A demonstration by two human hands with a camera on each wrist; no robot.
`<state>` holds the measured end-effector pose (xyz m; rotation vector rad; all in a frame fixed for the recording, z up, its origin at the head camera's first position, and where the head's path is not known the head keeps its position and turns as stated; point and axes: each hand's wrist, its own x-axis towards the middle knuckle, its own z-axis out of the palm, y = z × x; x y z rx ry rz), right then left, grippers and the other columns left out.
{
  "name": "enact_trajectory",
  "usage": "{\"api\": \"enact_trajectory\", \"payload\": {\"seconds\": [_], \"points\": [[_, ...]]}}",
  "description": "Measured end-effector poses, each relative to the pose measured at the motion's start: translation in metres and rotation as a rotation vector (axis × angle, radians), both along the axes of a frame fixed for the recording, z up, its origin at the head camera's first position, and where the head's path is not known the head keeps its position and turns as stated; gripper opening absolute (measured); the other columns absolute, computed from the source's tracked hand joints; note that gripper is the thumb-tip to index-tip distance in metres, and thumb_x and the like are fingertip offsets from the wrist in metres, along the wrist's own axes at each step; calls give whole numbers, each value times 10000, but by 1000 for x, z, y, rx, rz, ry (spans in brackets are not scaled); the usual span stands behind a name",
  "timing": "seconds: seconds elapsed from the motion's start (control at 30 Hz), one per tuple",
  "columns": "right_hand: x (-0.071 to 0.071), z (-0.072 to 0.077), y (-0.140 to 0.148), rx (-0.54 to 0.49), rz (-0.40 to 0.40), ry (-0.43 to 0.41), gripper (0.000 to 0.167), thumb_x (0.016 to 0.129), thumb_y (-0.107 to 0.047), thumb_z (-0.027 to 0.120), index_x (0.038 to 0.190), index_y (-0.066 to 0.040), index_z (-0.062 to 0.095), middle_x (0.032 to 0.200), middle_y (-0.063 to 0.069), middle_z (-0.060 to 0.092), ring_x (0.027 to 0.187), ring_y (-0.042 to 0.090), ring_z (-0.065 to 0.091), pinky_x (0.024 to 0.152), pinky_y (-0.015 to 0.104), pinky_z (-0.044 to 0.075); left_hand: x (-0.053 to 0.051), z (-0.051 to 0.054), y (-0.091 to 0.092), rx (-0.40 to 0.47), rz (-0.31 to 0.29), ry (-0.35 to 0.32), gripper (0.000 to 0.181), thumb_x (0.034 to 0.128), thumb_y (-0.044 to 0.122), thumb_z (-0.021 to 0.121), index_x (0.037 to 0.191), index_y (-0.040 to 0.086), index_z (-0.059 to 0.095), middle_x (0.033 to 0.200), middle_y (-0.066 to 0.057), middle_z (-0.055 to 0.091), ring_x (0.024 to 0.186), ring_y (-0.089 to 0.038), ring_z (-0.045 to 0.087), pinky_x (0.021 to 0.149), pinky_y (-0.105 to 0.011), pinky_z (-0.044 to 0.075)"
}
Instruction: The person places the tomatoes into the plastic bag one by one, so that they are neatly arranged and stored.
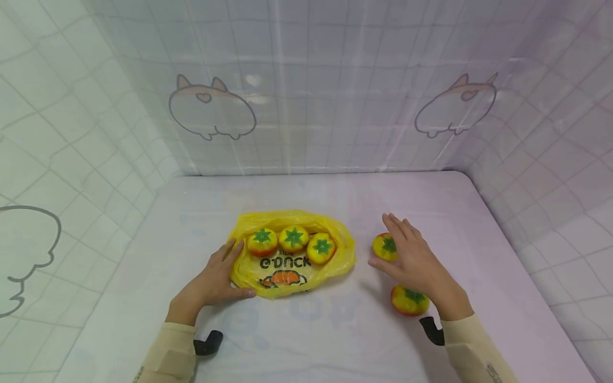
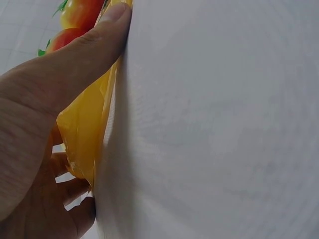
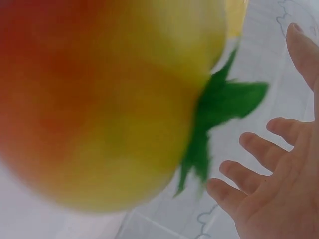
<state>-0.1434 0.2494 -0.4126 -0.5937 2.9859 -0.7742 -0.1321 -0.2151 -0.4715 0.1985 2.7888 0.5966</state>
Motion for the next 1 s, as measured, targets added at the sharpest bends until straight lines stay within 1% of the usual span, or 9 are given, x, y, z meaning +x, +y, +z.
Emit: {"api": "enact_trajectory", "payload": {"seconds": [0.27, 0.37, 0.53, 0.63, 0.77, 0.83, 1.0], "points": [[7, -3, 13, 0, -35, -72, 1136, 876, -584, 755, 1664, -120, 80, 1645, 287, 235, 1467, 557, 235, 1090, 779, 279, -2, -2, -2, -7, -3, 5, 1327, 697, 694, 841, 1667, 142, 122, 1718, -169, 17, 1558, -449, 98, 1169, -646, 329], [10, -6, 16, 2, -40, -82, 1153, 871, -596, 753, 1661, -99, 76, 1646, 285, 235, 1461, 548, 252, 1091, 770, 287, -2, -1, -2, -8, -2, 5, 1332, 691, 709, 834, 1667, 147, 123, 1718, -168, 21, 1556, -452, 105, 1160, -654, 336], [16, -9, 20, 5, -63, -113, 1203, 848, -633, 755, 1658, -78, 61, 1645, 286, 237, 1442, 543, 287, 1087, 763, 303, -1, 0, -1, 12, 2, -14, 1321, 697, 689, 844, 1668, 153, 125, 1719, -169, 21, 1557, -454, 102, 1154, -665, 335], [21, -12, 24, -1, -70, -125, 1226, 838, -624, 771, 1654, -56, 54, 1640, 303, 231, 1430, 552, 300, 1083, 760, 309, 0, 1, 0, 17, 1, -20, 1312, 703, 670, 851, 1667, 148, 130, 1719, -172, 27, 1558, -453, 97, 1157, -662, 333], [27, -16, 28, -13, -76, -130, 1246, 826, -580, 807, 1644, -18, 53, 1621, 338, 233, 1418, 570, 313, 1074, 758, 320, 1, 1, -1, 23, -12, -1, 1304, 707, 666, 852, 1661, 119, 150, 1711, -192, 48, 1550, -469, 110, 1156, -661, 336], [29, -18, 30, -12, -82, -137, 1259, 818, -577, 814, 1644, -16, 47, 1610, 348, 244, 1409, 571, 326, 1067, 756, 331, 1, 1, -1, 28, -20, 9, 1301, 711, 661, 852, 1657, 100, 157, 1706, -205, 55, 1545, -482, 112, 1158, -662, 332], [35, -24, 32, -11, -95, -144, 1276, 792, -567, 841, 1637, 5, 74, 1589, 349, 288, 1399, 564, 355, 1062, 748, 348, 1, 2, -1, 38, -25, 5, 1299, 717, 649, 855, 1655, 88, 153, 1704, -211, 54, 1542, -491, 103, 1160, -665, 325]]}}
